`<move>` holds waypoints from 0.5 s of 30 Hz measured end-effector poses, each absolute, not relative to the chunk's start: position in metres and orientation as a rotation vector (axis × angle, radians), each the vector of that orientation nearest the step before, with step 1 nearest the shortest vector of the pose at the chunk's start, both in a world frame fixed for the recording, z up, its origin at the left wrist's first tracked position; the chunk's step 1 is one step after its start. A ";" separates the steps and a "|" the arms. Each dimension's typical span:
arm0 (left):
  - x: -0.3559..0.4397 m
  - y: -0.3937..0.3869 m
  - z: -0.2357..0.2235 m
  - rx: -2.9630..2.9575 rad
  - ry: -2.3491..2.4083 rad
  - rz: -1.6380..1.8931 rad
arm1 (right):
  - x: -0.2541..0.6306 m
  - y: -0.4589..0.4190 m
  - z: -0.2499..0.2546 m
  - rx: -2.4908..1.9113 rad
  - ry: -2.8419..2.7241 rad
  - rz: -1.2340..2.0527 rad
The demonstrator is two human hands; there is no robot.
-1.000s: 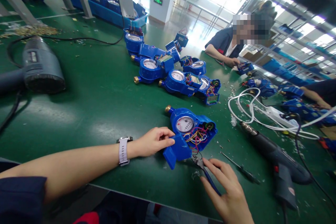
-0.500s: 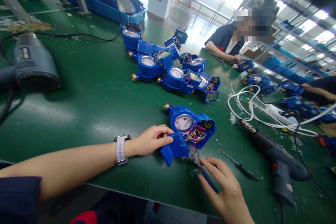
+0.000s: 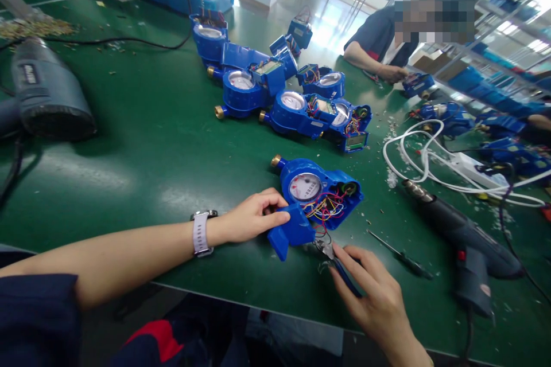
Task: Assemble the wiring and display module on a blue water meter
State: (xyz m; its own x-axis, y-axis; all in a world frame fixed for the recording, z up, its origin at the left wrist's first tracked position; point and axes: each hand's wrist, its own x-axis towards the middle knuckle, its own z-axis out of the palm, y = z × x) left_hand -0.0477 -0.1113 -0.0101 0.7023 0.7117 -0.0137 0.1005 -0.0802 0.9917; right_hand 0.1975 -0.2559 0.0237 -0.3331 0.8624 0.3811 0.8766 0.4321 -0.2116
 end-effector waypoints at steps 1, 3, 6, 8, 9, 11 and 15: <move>-0.048 -0.112 -0.010 1.631 0.670 0.590 | 0.198 -0.256 0.024 -1.465 -2.258 -0.035; -0.049 -0.114 -0.010 1.682 0.652 0.598 | 0.199 -0.257 0.026 -1.459 -2.270 -0.018; -0.049 -0.116 -0.009 1.697 0.646 0.584 | 0.200 -0.257 0.030 -1.456 -2.288 -0.045; -0.048 -0.116 -0.008 1.713 0.644 0.566 | 0.199 -0.257 0.033 -1.444 -2.312 -0.116; -0.047 -0.117 -0.007 1.729 0.644 0.556 | 0.198 -0.257 0.034 -1.435 -2.331 -0.174; -0.046 -0.117 -0.006 1.766 0.653 0.541 | 0.195 -0.260 0.039 -1.398 -2.385 -0.310; -0.045 -0.118 -0.006 1.785 0.680 0.550 | 0.186 -0.271 0.048 -1.242 -2.485 -0.302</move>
